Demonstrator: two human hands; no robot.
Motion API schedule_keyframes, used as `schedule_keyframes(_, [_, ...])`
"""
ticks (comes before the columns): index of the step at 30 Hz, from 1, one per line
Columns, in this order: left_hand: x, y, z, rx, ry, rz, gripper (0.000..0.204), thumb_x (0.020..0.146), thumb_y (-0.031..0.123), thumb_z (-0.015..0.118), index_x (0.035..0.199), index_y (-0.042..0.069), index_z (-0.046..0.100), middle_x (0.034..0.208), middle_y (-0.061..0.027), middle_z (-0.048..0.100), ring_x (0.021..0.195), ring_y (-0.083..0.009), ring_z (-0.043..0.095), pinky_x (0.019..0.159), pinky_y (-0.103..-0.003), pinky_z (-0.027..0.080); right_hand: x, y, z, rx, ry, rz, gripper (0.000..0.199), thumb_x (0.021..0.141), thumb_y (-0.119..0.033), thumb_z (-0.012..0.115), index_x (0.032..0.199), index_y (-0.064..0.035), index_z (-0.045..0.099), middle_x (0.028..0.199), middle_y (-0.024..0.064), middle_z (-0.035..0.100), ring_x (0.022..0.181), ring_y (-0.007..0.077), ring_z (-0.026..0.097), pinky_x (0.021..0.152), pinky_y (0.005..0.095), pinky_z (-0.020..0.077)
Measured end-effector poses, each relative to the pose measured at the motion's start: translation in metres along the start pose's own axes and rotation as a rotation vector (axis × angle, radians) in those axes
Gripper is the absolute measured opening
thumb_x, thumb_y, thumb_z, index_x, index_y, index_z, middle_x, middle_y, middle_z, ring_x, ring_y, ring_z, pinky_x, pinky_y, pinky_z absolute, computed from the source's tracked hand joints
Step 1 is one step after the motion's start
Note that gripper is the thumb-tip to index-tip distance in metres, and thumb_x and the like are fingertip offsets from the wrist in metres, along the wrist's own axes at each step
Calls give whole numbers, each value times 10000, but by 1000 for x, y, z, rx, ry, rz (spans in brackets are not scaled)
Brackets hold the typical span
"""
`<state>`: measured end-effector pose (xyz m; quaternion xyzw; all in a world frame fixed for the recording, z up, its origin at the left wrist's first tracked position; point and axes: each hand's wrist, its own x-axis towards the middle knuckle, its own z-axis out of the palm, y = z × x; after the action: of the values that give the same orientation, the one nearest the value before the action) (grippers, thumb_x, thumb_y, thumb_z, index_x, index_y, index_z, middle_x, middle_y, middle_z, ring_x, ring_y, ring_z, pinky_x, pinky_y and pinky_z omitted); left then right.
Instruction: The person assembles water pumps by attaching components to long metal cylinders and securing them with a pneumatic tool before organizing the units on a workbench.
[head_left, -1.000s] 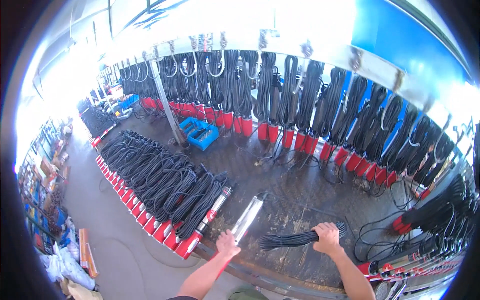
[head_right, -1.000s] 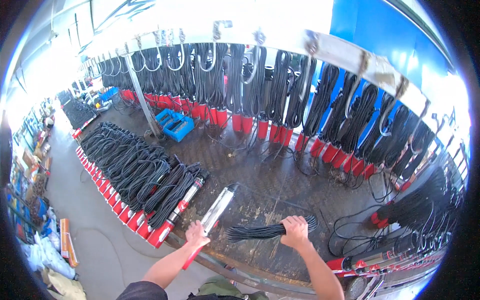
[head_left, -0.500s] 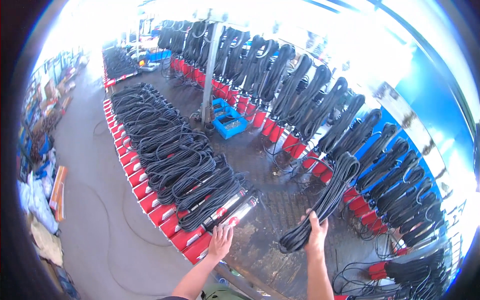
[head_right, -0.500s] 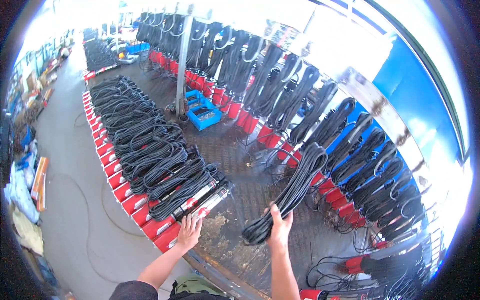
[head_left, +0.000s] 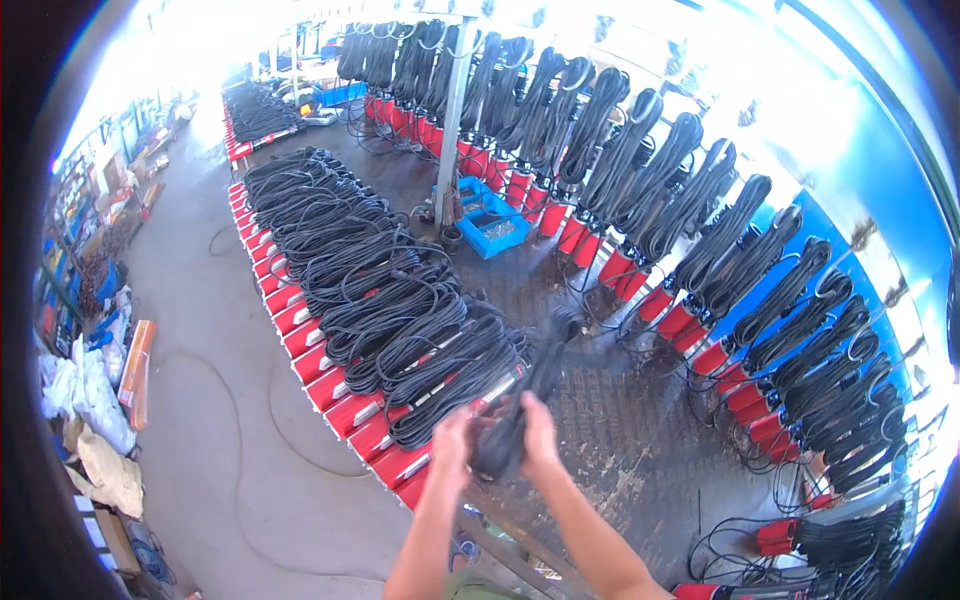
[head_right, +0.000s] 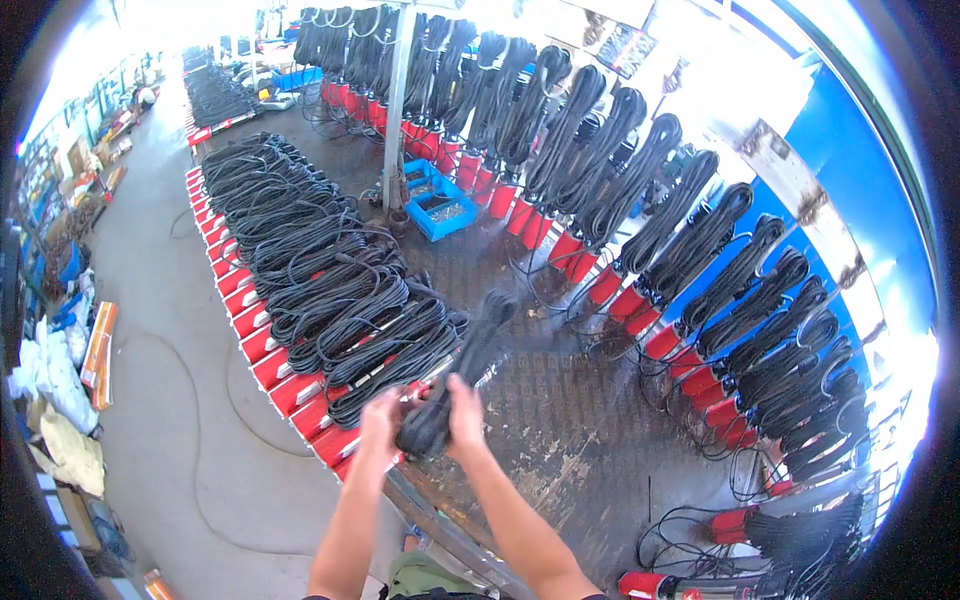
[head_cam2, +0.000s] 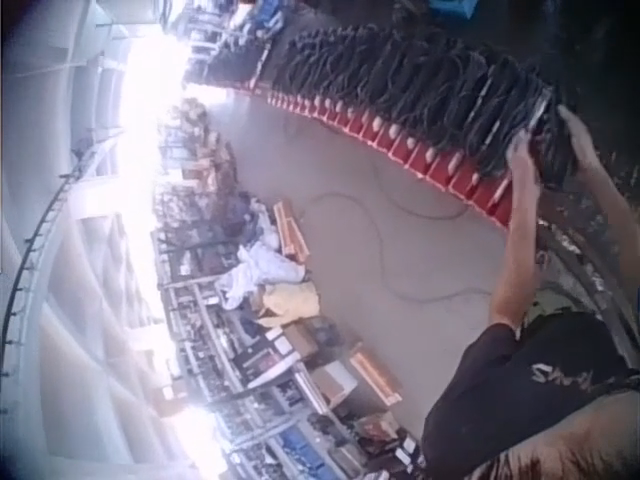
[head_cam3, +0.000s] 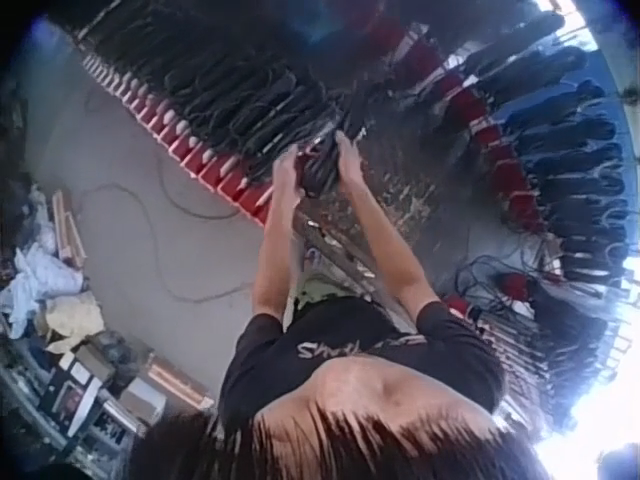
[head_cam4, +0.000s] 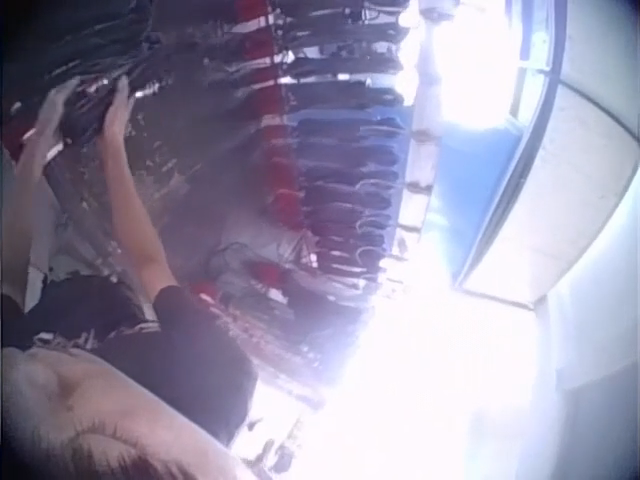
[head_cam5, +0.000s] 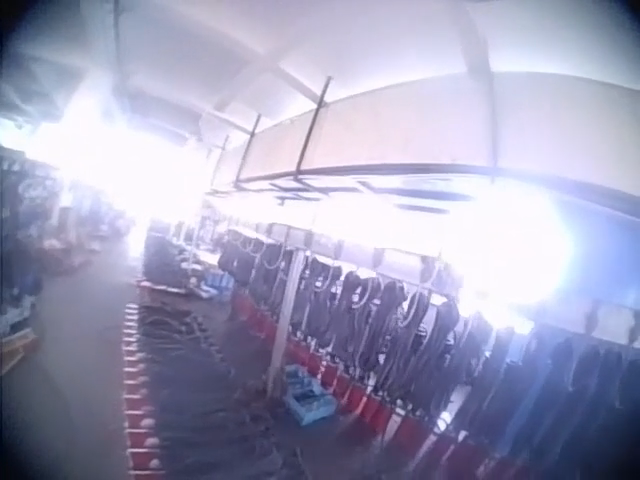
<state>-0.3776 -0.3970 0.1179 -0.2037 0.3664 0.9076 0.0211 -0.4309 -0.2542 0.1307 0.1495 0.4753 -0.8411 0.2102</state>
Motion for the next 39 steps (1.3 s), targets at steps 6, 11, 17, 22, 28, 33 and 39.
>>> schedule_keyframes(6, [-29,-11,-35,1428,606,927,404,938,249,616,1221,-39,608,1187,-186,658,1153,-367,588,1036,-479,426,27,85,-30,-1628,107,-504,916,867,-576,654,1528,-23,341,1593,213,231,1395,478,316,1097,647,304])
schedule_keyframes(11, [-42,-71,-49,2155,146,856,513,896,259,594,1375,82,548,1556,-233,387,1452,-485,296,1177,-607,237,-72,34,-104,-1276,163,-844,411,890,-263,699,1234,-57,609,1231,152,618,1168,375,556,993,476,463])
schedule_keyframes(17, [-62,-106,-17,1857,435,1181,291,940,173,563,1115,-48,639,1276,-263,594,1257,-469,486,1077,-578,367,-336,72,-353,-1437,828,-486,487,822,-236,718,1258,-62,586,1250,179,573,1164,379,538,990,485,443])
schedule_keyframes(22, [-237,-216,208,1160,-345,1056,220,948,85,634,1130,-38,646,1153,-165,662,1141,-310,591,1032,-432,437,-494,115,-472,-1632,1276,-151,473,802,-203,682,1250,-91,580,1235,116,529,1150,321,516,937,477,427])
schedule_keyframes(28, [-418,-297,439,625,-1286,955,315,911,6,609,1213,-83,603,1255,-175,624,1187,-252,592,1062,-374,426,-500,137,-533,-1759,1146,-248,343,839,-193,608,1169,-102,621,1097,78,577,1041,264,565,848,415,447])
schedule_keyframes(33, [-465,-338,541,1008,-1457,1378,244,814,42,703,1053,-7,697,1127,-144,680,1048,-288,657,942,-363,494,-515,137,-545,-1769,1166,-251,223,828,-189,613,1023,-80,618,972,82,578,928,252,596,771,381,495])
schedule_keyframes(39, [-444,-354,540,894,-1509,1059,229,762,3,693,987,-7,731,1061,-145,735,976,-277,720,877,-338,542,-549,127,-571,-1749,1118,-318,207,819,-172,617,1001,-74,615,994,123,586,950,281,634,749,370,545])
